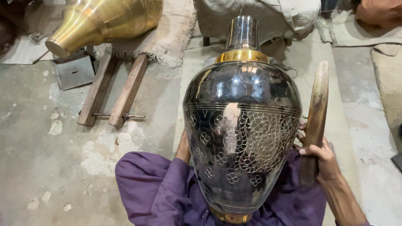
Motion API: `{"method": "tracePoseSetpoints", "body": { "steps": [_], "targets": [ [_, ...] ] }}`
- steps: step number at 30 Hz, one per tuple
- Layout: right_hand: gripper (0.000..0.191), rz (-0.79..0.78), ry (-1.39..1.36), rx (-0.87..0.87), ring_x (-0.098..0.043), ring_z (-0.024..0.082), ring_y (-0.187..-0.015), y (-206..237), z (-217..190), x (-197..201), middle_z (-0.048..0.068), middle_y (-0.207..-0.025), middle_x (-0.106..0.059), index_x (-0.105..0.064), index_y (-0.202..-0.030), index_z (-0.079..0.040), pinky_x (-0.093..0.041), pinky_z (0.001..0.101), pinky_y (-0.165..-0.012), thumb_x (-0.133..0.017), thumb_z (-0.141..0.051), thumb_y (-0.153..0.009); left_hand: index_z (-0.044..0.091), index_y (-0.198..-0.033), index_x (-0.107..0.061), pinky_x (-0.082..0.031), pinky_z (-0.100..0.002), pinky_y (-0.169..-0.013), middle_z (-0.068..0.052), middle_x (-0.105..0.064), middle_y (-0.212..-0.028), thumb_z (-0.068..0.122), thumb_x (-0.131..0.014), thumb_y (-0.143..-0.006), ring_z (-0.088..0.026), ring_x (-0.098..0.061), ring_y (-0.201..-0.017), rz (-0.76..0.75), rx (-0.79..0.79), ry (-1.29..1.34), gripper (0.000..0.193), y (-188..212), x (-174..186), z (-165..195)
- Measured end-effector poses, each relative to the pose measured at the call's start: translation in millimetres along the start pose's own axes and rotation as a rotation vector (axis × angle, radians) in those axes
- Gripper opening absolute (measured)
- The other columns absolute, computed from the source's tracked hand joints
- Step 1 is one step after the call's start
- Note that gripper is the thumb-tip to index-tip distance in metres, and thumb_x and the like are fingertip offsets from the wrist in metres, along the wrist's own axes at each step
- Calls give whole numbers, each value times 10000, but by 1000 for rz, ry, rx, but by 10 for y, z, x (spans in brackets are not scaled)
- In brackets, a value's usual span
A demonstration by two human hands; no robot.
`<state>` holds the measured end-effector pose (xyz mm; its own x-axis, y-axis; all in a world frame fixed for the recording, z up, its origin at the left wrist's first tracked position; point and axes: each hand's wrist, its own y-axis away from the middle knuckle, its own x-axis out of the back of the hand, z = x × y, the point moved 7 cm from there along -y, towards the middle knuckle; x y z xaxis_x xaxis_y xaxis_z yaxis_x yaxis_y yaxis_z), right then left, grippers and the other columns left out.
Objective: The person sits on the floor with a large decorated metal vase held between their legs and engraves ornamental patterns into its surface. They hold a small punch against the vase with one hand and strike it with a wooden mallet held in the other hand, repositioning the punch repeatedly across different areas of the pattern.
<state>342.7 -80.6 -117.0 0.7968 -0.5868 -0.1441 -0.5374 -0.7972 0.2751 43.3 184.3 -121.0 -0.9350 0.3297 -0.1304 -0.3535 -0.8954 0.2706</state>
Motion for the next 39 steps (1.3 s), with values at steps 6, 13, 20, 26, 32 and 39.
{"method": "tracePoseSetpoints", "body": {
  "steps": [6, 13, 20, 26, 32, 39],
  "targets": [
    [774, -219, -240, 65, -530, 185, -836, -59, 232, 47, 119, -1101, -532, -481, -1447, -38, -521, 352, -940, -624, -42, -686, 66, -1240, -607, -590, -373, -738, -112, -655, -1149, 489, -420, -1033, -199, -660, -976, 37, 0, -6, 506, 63, 120, -173],
    [434, 46, -312, -129, -574, 204, -669, -201, 578, -10, 75, -852, -599, -516, -1177, 53, -504, 324, -605, -619, -109, -787, 67, -1152, -642, -557, -335, -676, -52, -636, -1049, 456, -437, -1050, -147, -622, -901, 262, 155, -20, 451, -37, 478, -277],
    [510, 45, -396, -93, -603, 178, -806, -207, 504, -157, 67, -953, -592, -525, -1249, -36, -561, 333, -736, -614, -46, -747, 38, -1029, -656, -528, -329, -627, -40, -606, -857, 391, -441, -1069, -134, -575, -688, 201, -12, -76, 415, -112, 476, -163],
    [789, -18, -25, 39, -591, 265, -1266, -6, 208, -110, 110, -1379, -566, -455, -1422, -54, -546, 404, -990, -610, -42, -649, 36, -1045, -625, -527, -302, -654, -44, -612, -854, 392, -404, -1121, -133, -581, -737, 229, -120, -108, 425, 2, 688, -65],
    [876, 1, 448, 505, -521, 356, -1384, 690, -106, -19, 191, -1473, -527, -407, -1498, -34, -419, 527, -1105, -637, -19, -653, 43, -1120, -602, -554, -313, -741, -64, -672, -869, 297, -423, -1109, -144, -640, -801, 226, -345, -242, 311, 608, 840, 436],
    [230, 62, 307, 391, -736, 202, -936, 1053, 825, 380, 105, -1058, -718, -616, -1068, -32, -618, 380, -833, -750, -60, -884, 6, -1248, -528, -614, -311, -461, -141, -771, -770, 198, -544, -1048, -207, -758, -584, -142, -314, -250, 277, 1187, 167, 1034]
  ]
}}
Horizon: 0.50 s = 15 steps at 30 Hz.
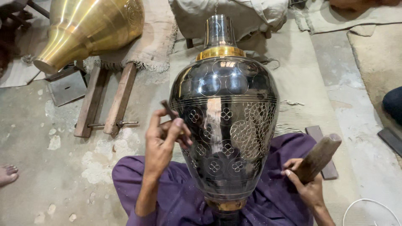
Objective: The person sits on the floor with a large decorated metal vase held between their legs and engraves ornamental patterns into its surface. They hold a small punch against the vase with one hand and strike it with a wooden mallet held in the other hand, repositioning the punch repeatedly across different areas of the pattern.
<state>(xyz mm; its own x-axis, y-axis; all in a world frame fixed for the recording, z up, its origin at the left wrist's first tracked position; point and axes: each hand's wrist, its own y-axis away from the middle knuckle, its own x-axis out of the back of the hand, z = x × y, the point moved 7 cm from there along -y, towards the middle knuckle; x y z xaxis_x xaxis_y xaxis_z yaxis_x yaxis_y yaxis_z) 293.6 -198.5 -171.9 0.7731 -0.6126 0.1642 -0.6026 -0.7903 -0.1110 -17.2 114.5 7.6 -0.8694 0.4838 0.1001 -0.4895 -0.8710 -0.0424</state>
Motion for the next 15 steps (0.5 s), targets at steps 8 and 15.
{"method": "tracePoseSetpoints", "body": {
  "steps": [8, 15],
  "targets": [
    [310, -20, 220, -257, -656, 128, -709, 41, 12, 35, 52, -827, -699, -671, -1031, -15, -548, 257, -635, -825, -145, -795, 121, -1483, -431, -719, -333, -737, -123, -789, -1034, 130, -734, -964, -216, -811, -866, -395, -324, -116, 601, -7, -1002, 443],
    [484, 53, 33, -3, -643, 125, -668, -33, -663, 14, 31, -813, -644, -518, -1219, 5, -561, 279, -588, -777, -154, -841, 139, -1470, -457, -692, -322, -766, -96, -812, -934, 165, -804, -903, -193, -820, -830, -458, -244, -230, 665, -98, -1180, 372]
  ]
}}
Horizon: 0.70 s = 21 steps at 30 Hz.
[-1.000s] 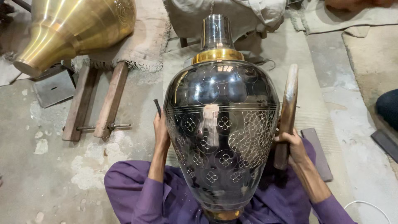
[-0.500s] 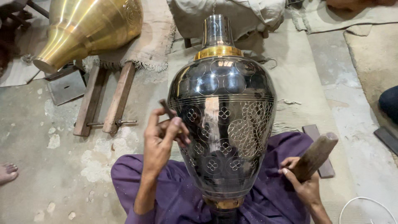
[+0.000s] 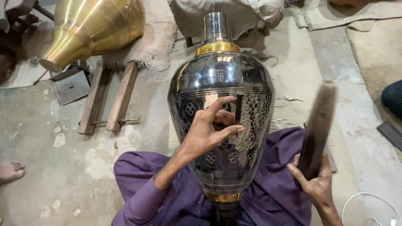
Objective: The person sits on the floor with a large decorated metal vase held between their legs and engraves ornamental patterns into its surface. They hold a small punch against the vase with one hand and strike it with a wooden mallet held in the other hand, repositioning the punch repeatedly across different areas of the pattern.
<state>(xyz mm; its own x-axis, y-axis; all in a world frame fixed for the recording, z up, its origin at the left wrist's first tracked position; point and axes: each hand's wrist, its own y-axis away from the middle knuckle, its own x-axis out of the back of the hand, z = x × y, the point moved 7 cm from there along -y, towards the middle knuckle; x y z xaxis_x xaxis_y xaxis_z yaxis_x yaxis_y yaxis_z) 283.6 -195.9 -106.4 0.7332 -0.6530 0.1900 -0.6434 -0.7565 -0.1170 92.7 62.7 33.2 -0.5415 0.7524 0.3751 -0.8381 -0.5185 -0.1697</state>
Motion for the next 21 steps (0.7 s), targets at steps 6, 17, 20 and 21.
{"method": "tracePoseSetpoints", "body": {
  "steps": [6, 17, 20, 21],
  "targets": [
    [468, -65, 116, -169, -611, 167, -601, -129, -76, 36, 82, -803, -645, -557, -1214, 12, -526, 326, -516, -762, -73, -803, 162, -1452, -532, -700, -282, -736, -65, -803, -1004, 107, -747, -915, -160, -807, -827, -41, -123, -156, 581, -30, -151, 111],
    [532, -76, 360, 229, -722, 131, -832, -377, -895, 97, 87, -954, -726, -587, -1276, 38, -596, 272, -743, -788, -122, -810, 94, -1385, -604, -627, -334, -747, -113, -788, -978, 113, -752, -929, -190, -797, -872, -73, -188, -196, 480, -55, -149, 350],
    [423, 9, 439, 189, -698, 118, -672, -494, -999, 196, 77, -821, -704, -545, -1138, 34, -599, 250, -630, -817, -133, -860, 95, -1393, -595, -621, -343, -725, -109, -783, -966, 112, -742, -928, -189, -790, -835, -91, -166, -183, 489, -62, -157, 363],
    [363, -31, 407, 161, -696, 119, -645, -520, -1016, 187, 74, -790, -707, -590, -1110, 17, -595, 254, -601, -804, -129, -856, 98, -1395, -595, -621, -345, -713, -106, -782, -962, 112, -738, -926, -186, -788, -817, -97, -151, -178, 491, -61, -163, 359]
  ]
}}
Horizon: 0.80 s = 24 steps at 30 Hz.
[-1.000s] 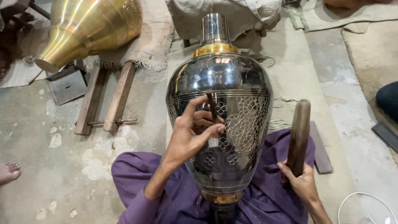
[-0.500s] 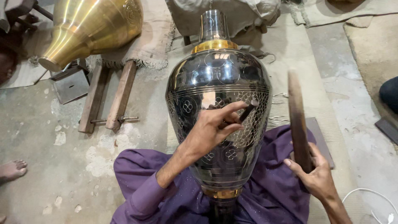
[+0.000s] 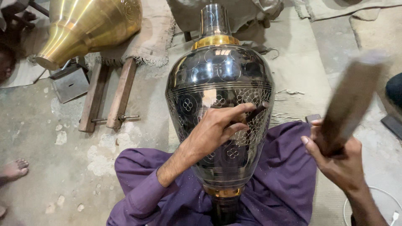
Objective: The person sits on the floor with a large decorated metal vase held between their legs and engraves ornamental patterns into its surface. They hold a small punch against the vase with one hand and strike it with a wooden mallet held in the other hand, repositioning the punch repeatedly across different areas of the pattern.
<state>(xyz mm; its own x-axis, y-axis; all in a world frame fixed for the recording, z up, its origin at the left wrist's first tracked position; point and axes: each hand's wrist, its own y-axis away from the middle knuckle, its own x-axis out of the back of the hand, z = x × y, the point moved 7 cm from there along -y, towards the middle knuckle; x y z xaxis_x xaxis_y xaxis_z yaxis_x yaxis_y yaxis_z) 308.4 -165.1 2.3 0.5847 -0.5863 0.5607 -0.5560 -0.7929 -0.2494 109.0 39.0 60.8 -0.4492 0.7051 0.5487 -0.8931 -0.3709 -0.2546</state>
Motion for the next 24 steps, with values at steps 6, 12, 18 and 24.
{"method": "tracePoseSetpoints", "body": {
  "steps": [6, 12, 18, 24],
  "targets": [
    [292, 41, 11, -28, -653, 143, -618, -66, -148, 189, 72, -772, -680, -624, -1035, -5, -536, 275, -548, -837, -119, -871, 139, -1430, -591, -618, -378, -726, -111, -773, -1016, 135, -742, -944, -223, -770, -860, -2, -44, -79, 509, 1, -30, 23],
    [333, -5, 164, -27, -656, 144, -520, -172, -359, 253, 51, -638, -654, -622, -990, -15, -540, 288, -496, -848, -193, -822, 178, -1452, -558, -651, -347, -739, -65, -766, -978, 174, -711, -927, -189, -762, -811, -50, 25, -96, 546, -14, -94, -57],
    [423, -68, 569, 84, -693, 183, -620, -224, -594, 277, 88, -742, -695, -677, -1163, -38, -566, 330, -543, -822, -245, -824, 194, -1440, -572, -629, -378, -697, -70, -763, -922, 189, -723, -912, -195, -747, -762, -81, 67, -129, 550, -37, -108, -51],
    [479, -137, 701, -60, -719, 187, -648, -141, -324, 177, 89, -727, -718, -622, -1250, -104, -589, 342, -616, -841, -312, -878, 174, -1436, -558, -610, -389, -685, -90, -762, -936, 167, -727, -907, -209, -740, -725, -139, -2, -130, 555, -105, -112, 42]
  ]
}}
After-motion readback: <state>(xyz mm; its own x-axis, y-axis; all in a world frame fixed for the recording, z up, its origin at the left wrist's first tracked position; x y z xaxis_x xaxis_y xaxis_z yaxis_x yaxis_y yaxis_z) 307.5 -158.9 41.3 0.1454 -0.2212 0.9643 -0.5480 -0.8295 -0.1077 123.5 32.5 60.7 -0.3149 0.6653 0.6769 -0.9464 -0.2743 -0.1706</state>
